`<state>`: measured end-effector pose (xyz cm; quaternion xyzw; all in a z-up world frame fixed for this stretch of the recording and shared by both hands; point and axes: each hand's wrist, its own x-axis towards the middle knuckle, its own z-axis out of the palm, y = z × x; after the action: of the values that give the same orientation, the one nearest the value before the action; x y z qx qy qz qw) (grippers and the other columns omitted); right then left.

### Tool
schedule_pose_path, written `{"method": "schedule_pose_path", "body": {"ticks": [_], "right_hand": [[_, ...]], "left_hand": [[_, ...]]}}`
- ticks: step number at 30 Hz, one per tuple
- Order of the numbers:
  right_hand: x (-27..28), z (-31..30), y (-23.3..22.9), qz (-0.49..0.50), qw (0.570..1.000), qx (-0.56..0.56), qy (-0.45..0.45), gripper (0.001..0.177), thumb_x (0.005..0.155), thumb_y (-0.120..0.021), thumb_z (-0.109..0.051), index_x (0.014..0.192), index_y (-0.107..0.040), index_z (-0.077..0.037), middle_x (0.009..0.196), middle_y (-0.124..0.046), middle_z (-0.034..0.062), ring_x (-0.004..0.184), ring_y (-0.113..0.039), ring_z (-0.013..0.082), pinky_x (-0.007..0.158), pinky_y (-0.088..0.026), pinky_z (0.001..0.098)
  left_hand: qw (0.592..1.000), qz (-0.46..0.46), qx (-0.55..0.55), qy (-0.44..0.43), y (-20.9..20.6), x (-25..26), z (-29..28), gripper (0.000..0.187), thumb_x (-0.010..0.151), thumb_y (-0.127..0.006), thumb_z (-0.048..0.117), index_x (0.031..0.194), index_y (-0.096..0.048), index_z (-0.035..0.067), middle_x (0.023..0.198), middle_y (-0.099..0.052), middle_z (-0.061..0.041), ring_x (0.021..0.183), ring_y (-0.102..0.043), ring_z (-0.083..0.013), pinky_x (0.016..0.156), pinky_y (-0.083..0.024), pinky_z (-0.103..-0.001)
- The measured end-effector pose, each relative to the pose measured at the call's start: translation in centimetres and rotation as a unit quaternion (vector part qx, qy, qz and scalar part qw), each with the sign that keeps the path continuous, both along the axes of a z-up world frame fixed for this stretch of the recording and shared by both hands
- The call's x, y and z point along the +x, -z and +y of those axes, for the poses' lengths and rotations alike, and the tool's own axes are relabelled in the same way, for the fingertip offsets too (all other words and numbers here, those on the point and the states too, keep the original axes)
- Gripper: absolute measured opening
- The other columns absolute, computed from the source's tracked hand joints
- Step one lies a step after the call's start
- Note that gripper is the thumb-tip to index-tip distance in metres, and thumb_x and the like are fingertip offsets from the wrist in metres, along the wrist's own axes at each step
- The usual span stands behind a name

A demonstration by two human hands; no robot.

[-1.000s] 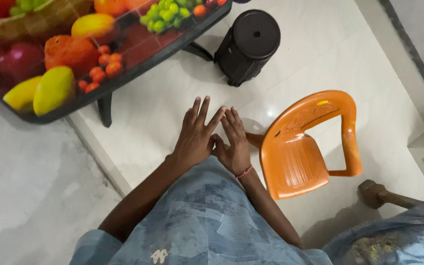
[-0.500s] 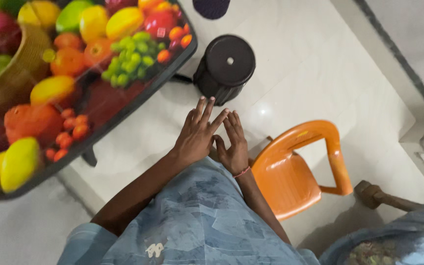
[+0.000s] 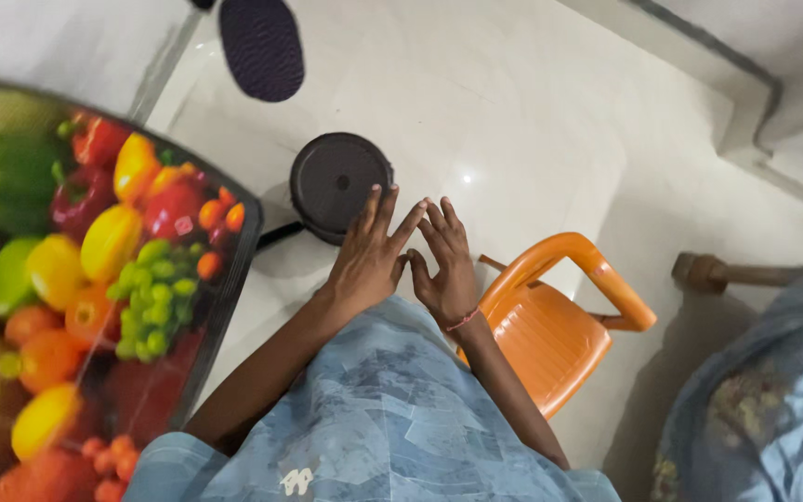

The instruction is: The person places several folded items of clothing, including black, white, blue, gray, and patterned pieces, one by one into a suitcase sitting on a wooden pallet.

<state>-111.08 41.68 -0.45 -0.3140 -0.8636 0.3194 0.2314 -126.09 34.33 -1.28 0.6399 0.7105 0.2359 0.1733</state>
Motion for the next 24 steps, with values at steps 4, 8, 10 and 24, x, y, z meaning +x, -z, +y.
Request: {"method": "schedule_pose_path", "body": {"ticks": [4,8,10,24], "right_hand": [[1.3,2.5,2.1,0.026,0.997,-0.012,0.072,0.059,0.087,-0.069,-0.002,0.145,-0.055,-0.001,0.157,-0.047,0.0204,0.155,-0.031,0.0422,0.124,-0.033,0.0521],[1.6,5.2,3.7,0.035,0.989,-0.038,0.138,0.057,0.087,-0.068,-0.002,0.143,-0.057,-0.001,0.158,-0.048,0.0201,0.155,-0.033,0.0420,0.124,-0.035,0.0506],[1.5,7.4,4.1,0.038,0.984,-0.040,0.167,0.056,0.087,-0.068,-0.002,0.142,-0.057,-0.001,0.157,-0.048,0.0197,0.155,-0.033,0.0420,0.124,-0.035,0.0502],[4.0,38.2,2.0,0.040,0.975,0.005,0.216,0.056,0.086,-0.069,-0.003,0.141,-0.058,-0.003,0.157,-0.048,0.0194,0.153,-0.034,0.0425,0.123,-0.035,0.0510]], "left_hand": [[0.996,-0.003,-0.001,0.088,0.8,0.0,4.9,0.084,0.090,-0.069,0.012,0.162,-0.027,0.020,0.163,-0.021,-0.030,0.151,-0.019,-0.0520,0.113,-0.033,-0.062],[0.987,-0.018,-0.004,0.162,1.6,-0.3,10.3,0.081,0.090,-0.069,0.015,0.160,-0.027,0.019,0.161,-0.023,-0.031,0.150,-0.018,-0.0537,0.116,-0.029,-0.064],[0.984,-0.028,-0.022,0.177,2.2,-0.2,13.4,0.081,0.089,-0.068,0.013,0.160,-0.029,0.019,0.162,-0.023,-0.029,0.150,-0.018,-0.0528,0.116,-0.028,-0.063],[0.964,-0.011,0.002,0.267,0.2,1.4,45.9,0.082,0.087,-0.071,0.016,0.158,-0.032,0.010,0.159,-0.028,-0.029,0.148,-0.025,-0.0507,0.113,-0.033,-0.056]]}}
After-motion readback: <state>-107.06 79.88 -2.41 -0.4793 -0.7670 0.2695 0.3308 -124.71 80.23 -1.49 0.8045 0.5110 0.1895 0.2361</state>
